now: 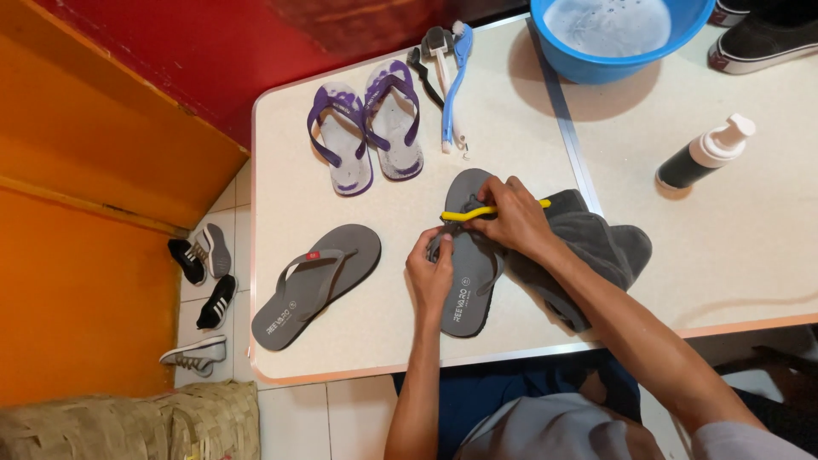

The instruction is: Cleaning a pair of flip-flops using a toothbrush, soapy water, and a cloth.

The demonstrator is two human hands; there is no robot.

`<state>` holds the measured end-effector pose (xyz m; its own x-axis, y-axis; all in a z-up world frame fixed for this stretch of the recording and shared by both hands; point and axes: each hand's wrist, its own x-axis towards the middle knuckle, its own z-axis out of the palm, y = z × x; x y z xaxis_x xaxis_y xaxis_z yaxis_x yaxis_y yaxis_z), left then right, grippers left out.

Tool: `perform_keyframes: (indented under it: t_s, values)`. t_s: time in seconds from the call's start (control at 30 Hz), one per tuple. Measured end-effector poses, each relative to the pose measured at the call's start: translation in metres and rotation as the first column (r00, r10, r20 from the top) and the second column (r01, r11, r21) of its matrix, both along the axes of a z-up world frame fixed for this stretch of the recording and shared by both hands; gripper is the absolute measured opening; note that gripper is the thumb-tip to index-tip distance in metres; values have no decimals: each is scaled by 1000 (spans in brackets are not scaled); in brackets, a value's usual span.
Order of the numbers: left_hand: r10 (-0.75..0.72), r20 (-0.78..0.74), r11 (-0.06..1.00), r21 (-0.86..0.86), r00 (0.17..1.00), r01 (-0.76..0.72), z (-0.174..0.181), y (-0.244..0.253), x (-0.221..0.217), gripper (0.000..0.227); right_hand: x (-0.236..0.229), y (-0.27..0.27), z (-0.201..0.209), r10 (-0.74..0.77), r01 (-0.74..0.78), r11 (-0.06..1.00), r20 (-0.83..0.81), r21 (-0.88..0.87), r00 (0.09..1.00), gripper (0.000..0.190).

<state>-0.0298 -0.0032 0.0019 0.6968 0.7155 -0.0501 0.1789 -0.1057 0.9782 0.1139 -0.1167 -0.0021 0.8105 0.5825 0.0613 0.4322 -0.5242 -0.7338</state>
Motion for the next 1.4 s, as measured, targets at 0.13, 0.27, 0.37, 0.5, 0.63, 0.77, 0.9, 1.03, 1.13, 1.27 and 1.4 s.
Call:
perform_keyframes:
  t_s: [0.13, 0.27, 0.37, 0.5, 0.63, 0.77, 0.9, 1.03, 1.13, 1.27, 1.4]
  values:
    - [14, -5, 998, 57, 1000, -14, -13, -2, -1, 14, 7, 3, -27, -16, 16, 999, 17, 31, 1000, 47]
    - [4, 11, 997, 72, 1000, -5, -2, -5, -1, 13, 4, -2, -35, -50, 49, 993, 7, 107, 999, 43]
    - [-23, -9, 1000, 20, 1000, 23, 6, -5, -3, 13, 4, -6, -36, -108, 113, 962, -32, 248, 994, 36]
    - [-4, -8, 1000, -12, 1000, 4, 3, -5, -4, 15, 13, -4, -49, -200, 209, 901, -65, 379, 978, 25]
    - [22, 17, 999, -43, 1000, -22, 8, -3, -7, 16, 21, -3, -37, -317, 284, 857, 5, 430, 949, 22]
    - [35, 20, 999, -35, 999, -34, 5, -3, -7, 15, 9, -6, -37, -160, 134, 958, 87, 252, 983, 30]
    - [94, 31, 995, -20, 995, -94, 6, -4, -8, 14, 33, -9, -45, -115, 116, 957, -21, 266, 993, 30]
    - [71, 34, 997, 29, 997, -72, -2, -3, -1, 13, 43, 0, -31, -85, 70, 966, 51, 247, 995, 25]
    - [109, 21, 992, 60, 994, -110, -7, -2, 0, 14, 40, 1, -29, 45, -55, 989, 76, 137, 996, 18]
    - [132, 6, 990, 51, 991, -132, -7, -5, 1, 15, 36, -20, -55, 80, -82, 992, 30, 97, 996, 20]
    - [93, -20, 995, 47, 995, -92, -8, -6, -1, 15, 33, -36, -50, 130, -131, 982, 16, 135, 991, 22]
